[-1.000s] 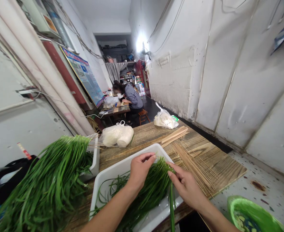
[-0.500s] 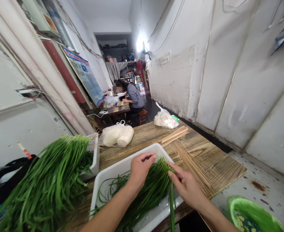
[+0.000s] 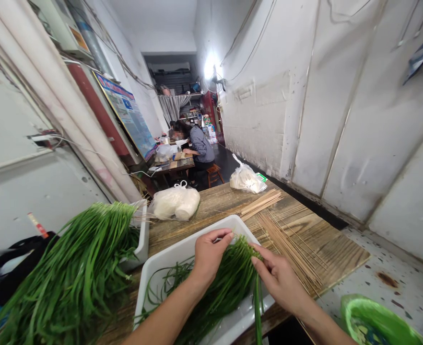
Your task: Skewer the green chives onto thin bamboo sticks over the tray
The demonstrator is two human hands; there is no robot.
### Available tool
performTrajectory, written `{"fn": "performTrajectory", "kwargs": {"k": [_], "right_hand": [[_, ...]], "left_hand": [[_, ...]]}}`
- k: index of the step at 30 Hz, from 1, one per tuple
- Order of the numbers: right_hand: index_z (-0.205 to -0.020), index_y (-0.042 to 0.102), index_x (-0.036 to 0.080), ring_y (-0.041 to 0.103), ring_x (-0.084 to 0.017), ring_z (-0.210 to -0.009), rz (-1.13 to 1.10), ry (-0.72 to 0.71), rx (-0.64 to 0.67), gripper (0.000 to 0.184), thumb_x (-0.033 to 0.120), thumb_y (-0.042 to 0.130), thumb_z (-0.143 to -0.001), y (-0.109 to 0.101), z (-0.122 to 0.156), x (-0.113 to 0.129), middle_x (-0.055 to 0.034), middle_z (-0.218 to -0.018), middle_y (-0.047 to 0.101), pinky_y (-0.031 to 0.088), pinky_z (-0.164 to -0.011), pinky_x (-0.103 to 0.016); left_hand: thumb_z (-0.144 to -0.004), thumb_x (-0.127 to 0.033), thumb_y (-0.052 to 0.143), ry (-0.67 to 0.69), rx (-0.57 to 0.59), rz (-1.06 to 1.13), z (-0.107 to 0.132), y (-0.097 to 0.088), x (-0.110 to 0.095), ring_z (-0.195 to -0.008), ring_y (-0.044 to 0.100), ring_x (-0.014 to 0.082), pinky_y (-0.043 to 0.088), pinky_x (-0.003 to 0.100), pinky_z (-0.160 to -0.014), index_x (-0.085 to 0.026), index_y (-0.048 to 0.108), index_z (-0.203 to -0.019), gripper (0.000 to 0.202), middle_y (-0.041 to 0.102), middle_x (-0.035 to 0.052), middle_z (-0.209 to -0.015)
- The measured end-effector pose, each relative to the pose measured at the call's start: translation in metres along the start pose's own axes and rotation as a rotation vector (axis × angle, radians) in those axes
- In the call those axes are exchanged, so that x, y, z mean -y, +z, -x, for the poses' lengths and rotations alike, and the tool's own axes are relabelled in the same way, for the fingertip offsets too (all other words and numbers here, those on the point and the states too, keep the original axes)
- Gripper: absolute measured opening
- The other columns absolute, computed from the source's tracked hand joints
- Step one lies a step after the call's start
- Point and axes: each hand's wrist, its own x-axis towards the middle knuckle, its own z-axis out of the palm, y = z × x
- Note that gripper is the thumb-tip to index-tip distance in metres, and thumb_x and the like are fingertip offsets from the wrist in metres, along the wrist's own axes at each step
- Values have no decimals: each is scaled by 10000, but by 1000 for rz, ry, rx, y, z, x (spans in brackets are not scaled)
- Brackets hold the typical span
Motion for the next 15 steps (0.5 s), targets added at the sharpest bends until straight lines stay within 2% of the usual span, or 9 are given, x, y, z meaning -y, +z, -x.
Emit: {"fn": "performTrajectory", "kwargs": {"k": [5, 15], "right_hand": [[-1193, 547, 110, 342, -94, -453, -11, 17, 9, 383, 301, 418, -886, 0, 0, 3, 28, -560, 487, 288, -420, -203], [-1197, 544, 104, 396, -102, -439, 12, 22, -4, 402, 323, 404, -890, 0, 1, 3, 20, -556, 531, 342, -417, -203]], "left_hand": [[-581, -304, 714, 23, 20, -22, 1, -1, 0, -742, 634, 198, 472, 310, -746, -167, 725, -744, 213, 720, 54, -772], [-623, -302, 684, 85, 51, -64, 3, -2, 3, -774, 636, 204, 480, 320, -777, -191, 727, -756, 178, 718, 48, -792]]}}
